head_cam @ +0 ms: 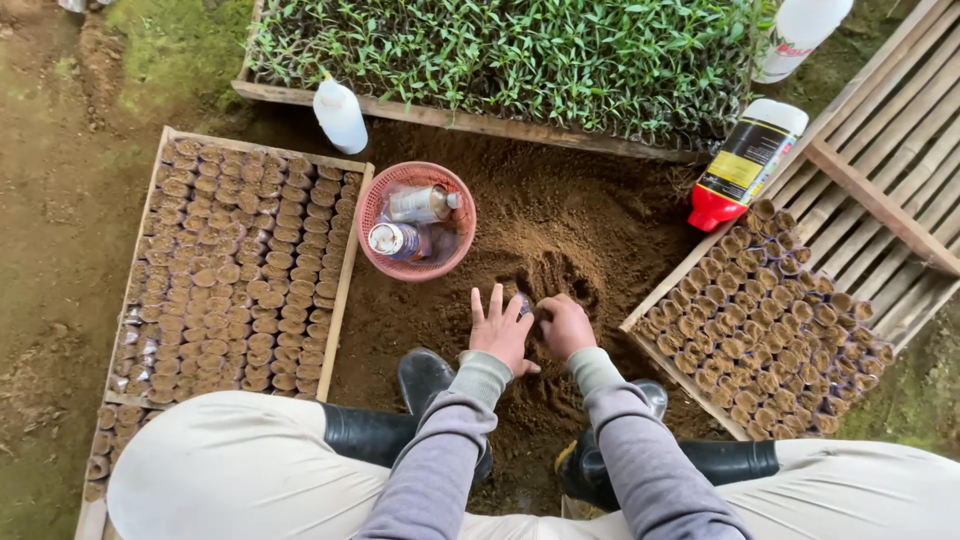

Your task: The person scoops soil from a pile and fills small plastic seedling pots by hand. They then place the filled pots into a wooden tray. The person repeats this process multiple times.

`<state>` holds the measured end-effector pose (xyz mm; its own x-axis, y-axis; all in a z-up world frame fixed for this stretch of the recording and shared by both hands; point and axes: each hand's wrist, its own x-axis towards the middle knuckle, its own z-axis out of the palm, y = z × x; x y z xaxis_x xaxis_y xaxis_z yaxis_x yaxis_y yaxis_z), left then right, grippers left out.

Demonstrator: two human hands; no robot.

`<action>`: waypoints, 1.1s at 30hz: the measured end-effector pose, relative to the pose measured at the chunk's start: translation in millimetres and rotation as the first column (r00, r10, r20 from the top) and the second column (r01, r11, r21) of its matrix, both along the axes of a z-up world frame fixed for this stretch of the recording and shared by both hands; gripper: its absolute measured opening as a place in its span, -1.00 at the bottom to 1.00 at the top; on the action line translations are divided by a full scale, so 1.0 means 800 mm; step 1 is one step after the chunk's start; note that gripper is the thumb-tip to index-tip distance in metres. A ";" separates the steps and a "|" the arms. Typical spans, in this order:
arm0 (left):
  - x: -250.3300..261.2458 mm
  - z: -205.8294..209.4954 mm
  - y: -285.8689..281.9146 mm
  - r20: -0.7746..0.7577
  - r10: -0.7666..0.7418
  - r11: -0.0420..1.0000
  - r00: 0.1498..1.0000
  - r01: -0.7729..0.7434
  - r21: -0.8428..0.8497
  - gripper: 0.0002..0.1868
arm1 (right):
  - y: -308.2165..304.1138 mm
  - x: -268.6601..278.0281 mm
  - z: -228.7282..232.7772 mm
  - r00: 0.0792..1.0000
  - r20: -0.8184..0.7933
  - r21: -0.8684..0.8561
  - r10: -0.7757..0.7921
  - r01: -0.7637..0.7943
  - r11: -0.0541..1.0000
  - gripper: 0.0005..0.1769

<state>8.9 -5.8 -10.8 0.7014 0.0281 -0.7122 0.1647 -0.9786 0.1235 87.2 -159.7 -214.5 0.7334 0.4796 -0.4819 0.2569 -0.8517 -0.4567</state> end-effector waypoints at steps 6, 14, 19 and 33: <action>0.003 -0.001 -0.001 -0.016 -0.011 1.000 1.000 0.011 0.020 0.01 | 0.007 0.016 0.134 0.897 -0.335 0.251 -0.289 0.381 0.890 -0.71; 0.005 -0.012 -0.014 0.044 -0.046 0.997 0.998 0.043 0.067 0.02 | 0.037 0.012 0.206 0.953 -0.258 0.282 -0.161 0.234 0.930 -0.68; 0.008 -0.006 -0.016 0.054 -0.063 0.995 0.997 0.058 0.083 0.02 | 0.047 0.010 0.219 0.968 -0.223 0.255 -0.111 0.168 0.952 -0.69; 0.007 -0.012 -0.014 0.115 -0.014 0.996 0.993 0.004 0.091 -0.12 | 0.017 0.019 0.178 0.978 -0.154 0.315 -0.138 0.181 0.932 -0.63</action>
<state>14.2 -17.3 -20.1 0.7791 0.0821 -0.6215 0.1454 -0.9880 0.0517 102.7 -146.1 -72.4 0.7561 0.5079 -0.4128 0.0519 -0.6752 -0.7358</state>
